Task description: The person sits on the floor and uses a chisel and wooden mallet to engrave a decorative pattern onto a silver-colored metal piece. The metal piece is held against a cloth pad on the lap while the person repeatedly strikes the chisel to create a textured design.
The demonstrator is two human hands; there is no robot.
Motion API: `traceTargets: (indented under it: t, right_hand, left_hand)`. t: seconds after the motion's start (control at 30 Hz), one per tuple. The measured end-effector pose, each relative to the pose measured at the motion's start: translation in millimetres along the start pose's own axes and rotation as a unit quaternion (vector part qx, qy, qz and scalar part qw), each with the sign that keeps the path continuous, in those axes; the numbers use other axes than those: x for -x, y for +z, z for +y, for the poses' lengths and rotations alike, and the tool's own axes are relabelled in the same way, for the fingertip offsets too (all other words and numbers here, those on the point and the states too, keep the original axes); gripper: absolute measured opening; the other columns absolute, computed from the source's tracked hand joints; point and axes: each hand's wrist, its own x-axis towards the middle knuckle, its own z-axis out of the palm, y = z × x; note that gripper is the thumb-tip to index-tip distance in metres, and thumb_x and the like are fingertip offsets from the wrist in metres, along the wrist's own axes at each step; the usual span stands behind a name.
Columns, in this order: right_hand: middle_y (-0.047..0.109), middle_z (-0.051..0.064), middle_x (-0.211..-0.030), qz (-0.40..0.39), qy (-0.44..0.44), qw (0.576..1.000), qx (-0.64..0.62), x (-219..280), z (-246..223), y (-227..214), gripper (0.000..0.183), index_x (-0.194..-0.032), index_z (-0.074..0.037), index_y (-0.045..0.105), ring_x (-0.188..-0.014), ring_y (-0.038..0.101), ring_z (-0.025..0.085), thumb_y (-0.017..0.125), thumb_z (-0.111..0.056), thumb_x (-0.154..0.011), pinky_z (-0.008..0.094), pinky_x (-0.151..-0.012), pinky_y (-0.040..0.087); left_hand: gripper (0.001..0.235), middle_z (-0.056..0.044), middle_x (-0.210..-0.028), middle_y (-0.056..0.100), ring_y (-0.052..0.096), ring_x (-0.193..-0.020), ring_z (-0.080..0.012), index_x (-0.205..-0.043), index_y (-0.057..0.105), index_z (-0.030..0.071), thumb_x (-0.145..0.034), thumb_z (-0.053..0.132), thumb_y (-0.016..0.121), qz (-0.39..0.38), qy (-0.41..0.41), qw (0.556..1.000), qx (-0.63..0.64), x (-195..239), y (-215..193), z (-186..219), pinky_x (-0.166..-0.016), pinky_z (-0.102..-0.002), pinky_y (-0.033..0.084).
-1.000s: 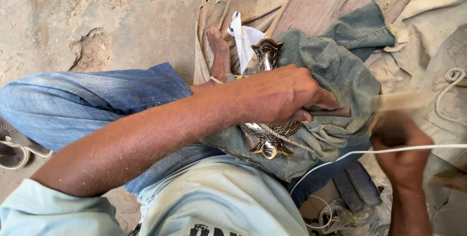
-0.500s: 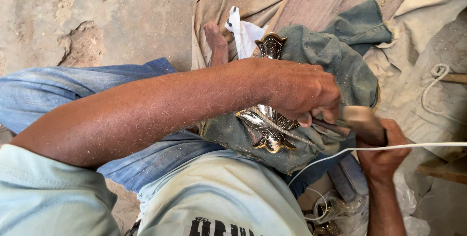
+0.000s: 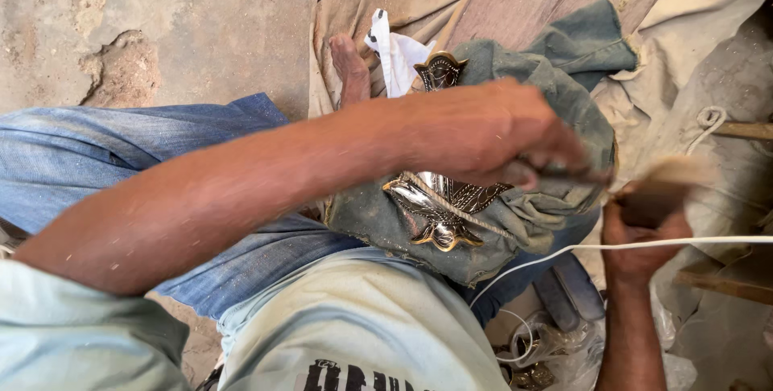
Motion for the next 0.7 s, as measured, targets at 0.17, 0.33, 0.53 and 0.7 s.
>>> traceTargets:
  t: [0.17, 0.33, 0.53, 0.7]
  right_hand:
    - [0.066, 0.012, -0.105, -0.048, 0.135, 0.958, -0.248, -27.7, -38.0, -14.5, 0.027, -0.105, 0.001, 0.057, -0.094, 0.063, 0.017, 0.071, 0.019, -0.091, 0.032, -0.091, 0.058]
    - [0.065, 0.007, -0.101, -0.079, 0.165, 0.952, -0.246, -55.6, -50.2, -34.5, 0.033, -0.112, -0.003, 0.06, -0.092, 0.066, 0.014, 0.068, 0.015, -0.085, 0.029, -0.088, 0.059]
    - [0.063, 0.004, -0.102, -0.202, 0.13, 0.97, 0.049, -115.1, 5.7, -49.1, 0.035, -0.116, -0.005, 0.059, -0.093, 0.063, 0.011, 0.067, 0.012, -0.086, 0.026, -0.085, 0.055]
    - [0.063, 0.005, -0.099, -0.271, 0.053, 0.953, 0.122, -165.2, 26.5, -39.3, 0.034, -0.115, -0.005, 0.061, -0.089, 0.063, 0.012, 0.068, 0.012, -0.087, 0.027, -0.082, 0.055]
  left_hand:
    - [0.043, -0.01, -0.11, 0.07, 0.074, -0.092, -0.0243, -0.132, 0.055, 0.005, -0.095, 0.02, 0.073, 0.243, -0.046, 0.969, 0.022, 46.8, 9.5, 23.9, -0.083, -0.04, 0.06]
    - [0.029, -0.006, -0.082, 0.058, 0.063, -0.069, -0.0174, -0.111, 0.05, 0.004, -0.101, 0.016, 0.075, 0.289, -0.237, 0.925, 0.065, 67.8, 35.6, 37.0, -0.066, -0.033, 0.054]
    - [0.031, -0.003, -0.084, 0.058, 0.059, -0.071, -0.009, -0.116, 0.054, 0.004, -0.098, 0.013, 0.078, 0.358, -0.266, 0.894, 0.046, 64.9, 49.2, 47.8, -0.063, -0.026, 0.053]
    - [0.037, -0.003, -0.084, 0.058, 0.059, -0.069, -0.009, -0.124, 0.056, 0.003, -0.096, 0.013, 0.079, 0.371, -0.279, 0.884, 0.056, 65.2, 53.2, 46.3, -0.063, -0.026, 0.053]
